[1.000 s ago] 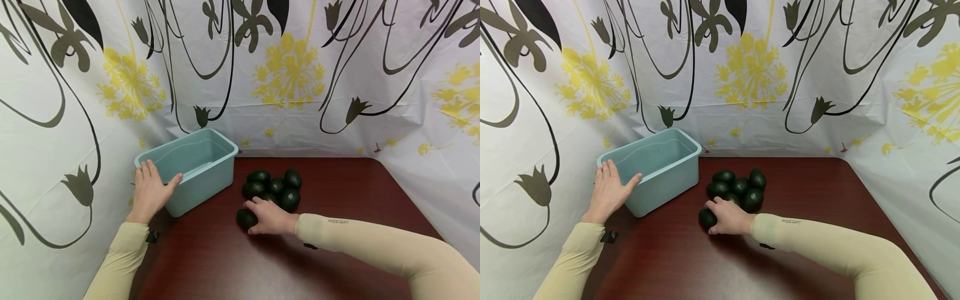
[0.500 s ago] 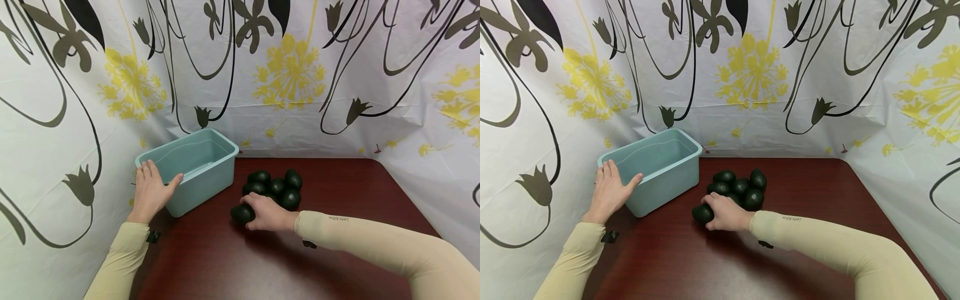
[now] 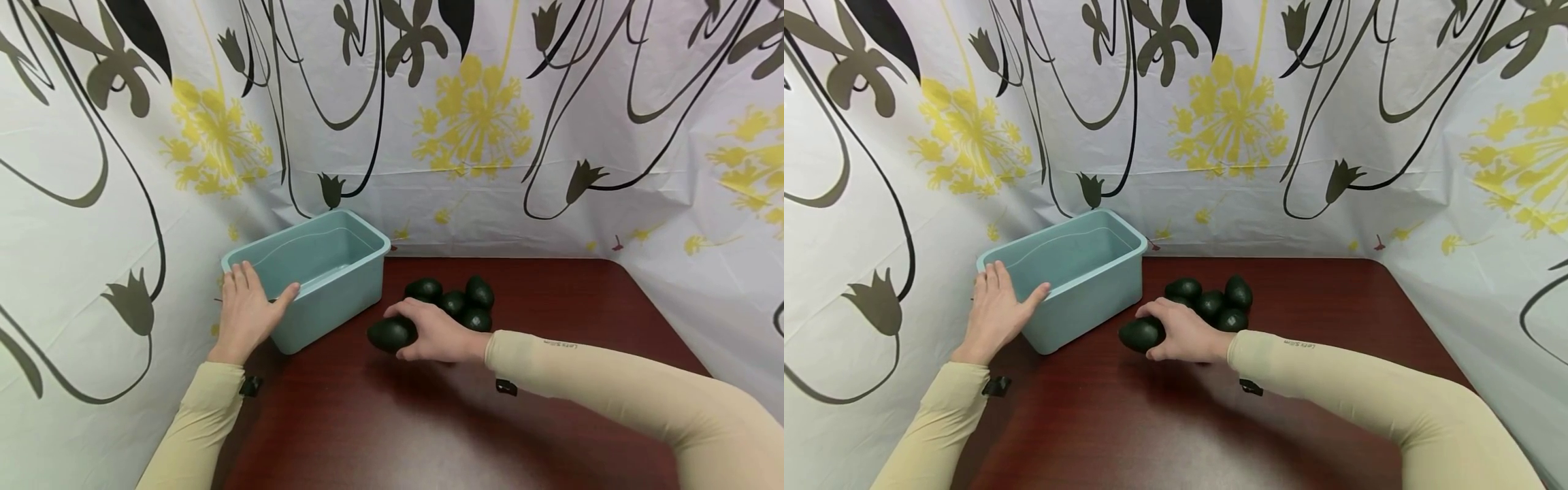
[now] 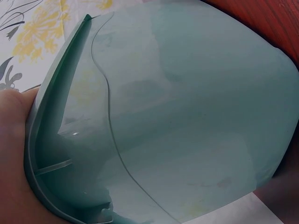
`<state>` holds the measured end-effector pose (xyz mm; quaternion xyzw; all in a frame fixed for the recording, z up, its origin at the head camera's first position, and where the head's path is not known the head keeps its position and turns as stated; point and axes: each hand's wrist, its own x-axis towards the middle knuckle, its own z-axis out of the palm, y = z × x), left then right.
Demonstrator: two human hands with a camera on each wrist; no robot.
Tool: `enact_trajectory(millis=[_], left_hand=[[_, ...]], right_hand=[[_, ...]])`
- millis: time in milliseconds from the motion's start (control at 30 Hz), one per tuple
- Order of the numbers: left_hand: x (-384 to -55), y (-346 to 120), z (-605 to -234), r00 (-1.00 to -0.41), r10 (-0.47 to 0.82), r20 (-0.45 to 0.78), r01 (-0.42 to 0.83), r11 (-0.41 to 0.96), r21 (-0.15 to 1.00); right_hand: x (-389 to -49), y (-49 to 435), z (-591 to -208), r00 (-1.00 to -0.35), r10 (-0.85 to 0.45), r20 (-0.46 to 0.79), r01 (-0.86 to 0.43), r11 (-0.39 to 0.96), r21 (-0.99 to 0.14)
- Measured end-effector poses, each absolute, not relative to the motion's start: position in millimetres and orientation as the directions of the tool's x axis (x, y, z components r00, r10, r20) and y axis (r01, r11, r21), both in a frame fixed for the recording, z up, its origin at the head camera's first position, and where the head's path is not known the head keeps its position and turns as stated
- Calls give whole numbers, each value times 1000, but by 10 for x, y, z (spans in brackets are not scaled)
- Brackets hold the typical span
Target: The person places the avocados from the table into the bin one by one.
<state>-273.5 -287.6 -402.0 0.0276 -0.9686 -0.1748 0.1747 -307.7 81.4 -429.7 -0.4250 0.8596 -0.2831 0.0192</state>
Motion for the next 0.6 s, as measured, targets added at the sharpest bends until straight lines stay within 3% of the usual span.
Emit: enact_trajectory(millis=[400, 600], left_hand=[[-2738, -2878, -4007, -941, -121, 316, 4, 930, 368], [-2731, -2883, -4005, -945, -116, 304, 9, 925, 381]], right_hand=[[-3113, 785, -4059, -650, -728, 218, -686, 440, -579], [-3151, 734, -3969, -624, -734, 269, -712, 393, -582]])
